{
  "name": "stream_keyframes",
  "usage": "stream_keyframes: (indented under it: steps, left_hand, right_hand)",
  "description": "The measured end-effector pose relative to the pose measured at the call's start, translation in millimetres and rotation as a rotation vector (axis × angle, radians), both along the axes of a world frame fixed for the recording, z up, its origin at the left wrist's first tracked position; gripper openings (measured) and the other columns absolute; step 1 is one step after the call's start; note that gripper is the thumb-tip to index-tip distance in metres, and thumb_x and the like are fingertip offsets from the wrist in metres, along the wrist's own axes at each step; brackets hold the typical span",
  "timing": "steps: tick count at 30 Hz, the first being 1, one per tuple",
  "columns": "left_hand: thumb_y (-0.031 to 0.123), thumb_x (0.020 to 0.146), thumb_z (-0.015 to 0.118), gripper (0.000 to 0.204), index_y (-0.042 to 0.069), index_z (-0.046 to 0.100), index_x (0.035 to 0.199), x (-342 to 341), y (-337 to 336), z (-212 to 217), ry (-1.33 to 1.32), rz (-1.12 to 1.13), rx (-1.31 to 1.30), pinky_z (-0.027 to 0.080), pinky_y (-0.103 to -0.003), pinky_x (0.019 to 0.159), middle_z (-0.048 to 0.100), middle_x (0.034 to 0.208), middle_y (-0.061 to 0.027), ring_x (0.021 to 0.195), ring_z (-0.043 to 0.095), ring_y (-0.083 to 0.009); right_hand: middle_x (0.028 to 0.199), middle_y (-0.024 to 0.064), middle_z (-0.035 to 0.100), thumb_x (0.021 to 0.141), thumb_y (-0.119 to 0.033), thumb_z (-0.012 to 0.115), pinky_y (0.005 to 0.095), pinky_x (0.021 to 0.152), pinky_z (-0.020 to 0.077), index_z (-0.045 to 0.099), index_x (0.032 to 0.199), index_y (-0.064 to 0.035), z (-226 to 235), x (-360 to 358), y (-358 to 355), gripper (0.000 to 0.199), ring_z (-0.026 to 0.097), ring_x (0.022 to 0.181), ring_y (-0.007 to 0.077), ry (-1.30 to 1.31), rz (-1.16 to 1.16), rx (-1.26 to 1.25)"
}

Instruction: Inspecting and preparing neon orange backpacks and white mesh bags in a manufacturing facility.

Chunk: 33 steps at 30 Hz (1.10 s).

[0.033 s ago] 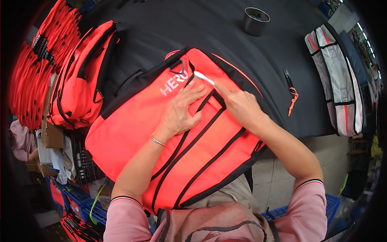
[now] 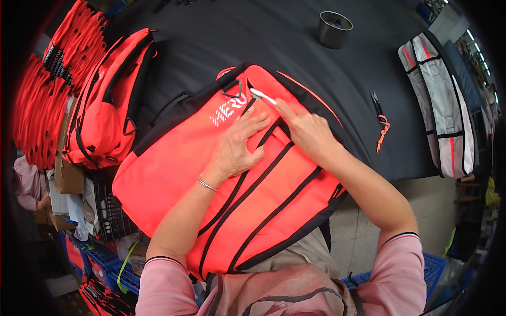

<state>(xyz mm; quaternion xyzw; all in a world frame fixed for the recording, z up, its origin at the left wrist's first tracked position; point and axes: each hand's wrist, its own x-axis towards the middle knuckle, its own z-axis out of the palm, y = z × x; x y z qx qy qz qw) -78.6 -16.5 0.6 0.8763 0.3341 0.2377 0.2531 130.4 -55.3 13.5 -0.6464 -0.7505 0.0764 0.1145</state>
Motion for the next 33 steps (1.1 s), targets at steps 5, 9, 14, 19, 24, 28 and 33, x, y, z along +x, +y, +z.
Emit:
stream_keyframes:
  steps: [5, 9, 14, 19, 24, 28, 33]
  left_hand:
    - [0.006, 0.071, 0.067, 0.056, 0.008, 0.061, 0.127, -6, 1, -7, -0.044, 0.023, -0.002, 0.037, -0.041, 0.113, 0.056, 0.137, -0.0097, 0.137, 0.041, -0.0317]
    - [0.006, 0.072, 0.067, 0.055, 0.008, 0.062, 0.127, -8, -1, -6, -0.051, 0.026, 0.026, 0.039, -0.041, 0.112, 0.057, 0.136, -0.0093, 0.137, 0.042, -0.0313]
    - [0.01, 0.073, 0.069, 0.053, 0.008, 0.062, 0.126, 0, -1, -4, -0.07, 0.027, -0.008, 0.037, -0.043, 0.113, 0.058, 0.135, -0.0077, 0.136, 0.043, -0.0307]
    - [0.008, 0.073, 0.069, 0.054, 0.009, 0.063, 0.127, -2, 1, -9, -0.056, 0.031, 0.025, 0.04, -0.039, 0.111, 0.058, 0.136, -0.0078, 0.137, 0.043, -0.0292]
    - [0.011, 0.074, 0.069, 0.049, 0.009, 0.066, 0.122, -10, 0, -7, -0.054, 0.061, 0.043, 0.039, -0.039, 0.111, 0.06, 0.133, -0.0051, 0.134, 0.046, -0.0259]
    - [0.007, 0.071, 0.069, 0.052, 0.008, 0.065, 0.124, 2, 0, -2, -0.032, 0.035, 0.011, 0.039, -0.039, 0.111, 0.06, 0.133, -0.0076, 0.136, 0.044, -0.0269]
    - [0.01, 0.073, 0.07, 0.049, 0.009, 0.066, 0.122, -6, 1, -9, -0.067, 0.056, 0.055, 0.041, -0.038, 0.11, 0.06, 0.132, -0.0057, 0.135, 0.046, -0.0245]
  right_hand:
    - [0.08, 0.0226, 0.065, 0.087, -0.007, 0.054, 0.0456, 0.054, 0.0544, 0.044, 0.135, -0.0012, 2, -10, 3, 0.05, 0.068, 0.065, 0.037, -0.062, 0.007, 0.144]
    - [0.08, 0.0189, 0.062, 0.084, -0.003, 0.055, 0.0453, 0.053, 0.0538, 0.038, 0.145, -0.012, -5, 11, -23, 0.063, 0.066, 0.062, 0.0367, -0.164, -0.021, 0.001]
    - [0.086, 0.0214, 0.065, 0.087, -0.003, 0.052, 0.0464, 0.056, 0.0545, 0.042, 0.14, -0.0089, -5, -8, 17, 0.054, 0.067, 0.065, 0.0372, -0.041, 0.016, 0.081]
    - [0.084, 0.0212, 0.065, 0.088, -0.004, 0.052, 0.0476, 0.059, 0.0542, 0.044, 0.138, -0.0065, 5, 9, -5, 0.05, 0.067, 0.069, 0.0383, -0.07, -0.003, -0.064]
    - [0.063, 0.0182, 0.062, 0.086, -0.003, 0.051, 0.048, 0.056, 0.0538, 0.053, 0.118, 0.0001, 21, 35, -54, 0.032, 0.066, 0.061, 0.0377, -0.103, 0.109, -0.068]
    - [0.064, 0.0207, 0.062, 0.088, -0.005, 0.049, 0.0476, 0.054, 0.0533, 0.053, 0.109, 0.0001, 12, 23, -24, 0.022, 0.066, 0.061, 0.0386, -0.04, 0.017, -0.108]
    - [0.066, 0.0218, 0.062, 0.089, -0.005, 0.049, 0.0492, 0.056, 0.0516, 0.053, 0.121, -0.0018, 25, 27, -43, 0.032, 0.065, 0.063, 0.0393, -0.036, 0.013, -0.199]
